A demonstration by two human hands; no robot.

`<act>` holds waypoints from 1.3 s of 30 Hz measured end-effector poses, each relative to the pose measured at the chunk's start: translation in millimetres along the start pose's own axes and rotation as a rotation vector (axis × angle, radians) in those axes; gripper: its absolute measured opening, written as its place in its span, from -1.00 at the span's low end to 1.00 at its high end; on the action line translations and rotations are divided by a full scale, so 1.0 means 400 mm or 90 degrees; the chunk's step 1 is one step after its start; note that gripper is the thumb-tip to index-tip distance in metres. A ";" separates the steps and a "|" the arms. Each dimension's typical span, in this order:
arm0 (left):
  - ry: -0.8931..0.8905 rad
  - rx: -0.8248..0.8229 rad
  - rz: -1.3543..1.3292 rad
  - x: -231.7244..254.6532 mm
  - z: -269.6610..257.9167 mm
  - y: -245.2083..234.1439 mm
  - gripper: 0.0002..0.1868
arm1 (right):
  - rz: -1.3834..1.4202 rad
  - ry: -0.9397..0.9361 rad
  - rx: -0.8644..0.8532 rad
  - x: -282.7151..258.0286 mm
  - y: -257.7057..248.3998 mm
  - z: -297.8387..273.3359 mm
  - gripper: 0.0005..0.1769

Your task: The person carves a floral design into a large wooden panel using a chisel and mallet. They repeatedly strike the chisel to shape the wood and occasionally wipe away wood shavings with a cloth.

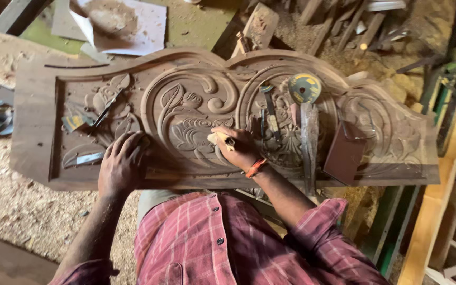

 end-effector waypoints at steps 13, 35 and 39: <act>0.000 0.024 0.029 0.023 0.000 -0.016 -0.56 | 0.044 0.077 -0.030 -0.031 0.011 -0.048 -0.88; -0.017 0.003 0.017 0.010 -0.003 -0.004 -0.60 | 0.094 -0.141 -0.312 -0.014 0.088 0.027 -0.80; -0.005 0.015 0.036 0.018 -0.004 -0.013 -0.60 | 0.301 -0.280 -0.130 -0.033 0.101 0.010 -0.61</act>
Point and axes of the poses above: each hand's wrist, its own z-axis towards the middle knuckle, its own y-axis out of the palm, x = y × z, the point moved 4 cm from there along z, towards the middle knuckle, and after that the axes turned 12 degrees about -y, right-handed, at the moved point
